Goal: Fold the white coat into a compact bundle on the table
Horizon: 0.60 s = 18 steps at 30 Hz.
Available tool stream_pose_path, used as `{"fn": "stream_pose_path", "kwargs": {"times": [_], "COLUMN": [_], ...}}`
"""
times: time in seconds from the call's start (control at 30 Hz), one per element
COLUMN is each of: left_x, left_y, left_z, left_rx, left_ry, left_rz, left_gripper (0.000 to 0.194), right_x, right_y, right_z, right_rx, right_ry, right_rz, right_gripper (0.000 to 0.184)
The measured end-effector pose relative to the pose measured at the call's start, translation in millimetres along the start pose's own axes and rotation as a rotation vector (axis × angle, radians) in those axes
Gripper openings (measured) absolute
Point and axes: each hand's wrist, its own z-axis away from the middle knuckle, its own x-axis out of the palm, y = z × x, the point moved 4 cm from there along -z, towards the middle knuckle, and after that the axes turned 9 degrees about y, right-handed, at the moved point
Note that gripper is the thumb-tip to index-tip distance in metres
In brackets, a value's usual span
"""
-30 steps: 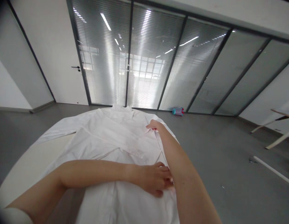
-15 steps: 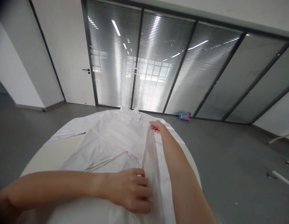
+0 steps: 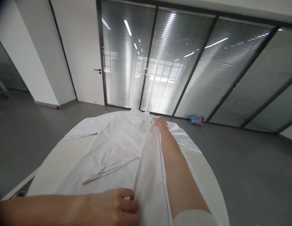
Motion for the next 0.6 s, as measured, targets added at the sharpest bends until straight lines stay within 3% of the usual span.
{"fn": "stream_pose_path", "kwargs": {"times": [0.1, 0.27, 0.4, 0.5, 0.6], "left_x": [-9.0, -28.1, -36.3, -21.2, 8.1], "left_y": [0, 1, 0, -1, 4], "left_z": [9, 18, 31, 45, 58], "left_rx": [-0.029, -0.100, -0.214, -0.303, -0.264], "left_ry": [-0.038, -0.008, 0.003, -0.027, -0.008], "left_rz": [0.020, 0.080, 0.153, 0.163, 0.151], "left_gripper": [0.020, 0.016, 0.015, 0.014, 0.017], "right_x": [5, 25, 46, 57, 59], "right_y": [-23, -70, -86, -85, -82], "right_z": [-3, 1, 9, 12, 12], "right_rx": [-0.032, -0.208, -0.277, -0.270, -0.240], "right_ry": [0.035, 0.012, -0.036, -0.054, -0.027], "right_rz": [0.039, 0.076, 0.101, 0.101, 0.082], "right_gripper": [0.049, 0.039, 0.035, 0.036, 0.038]}}
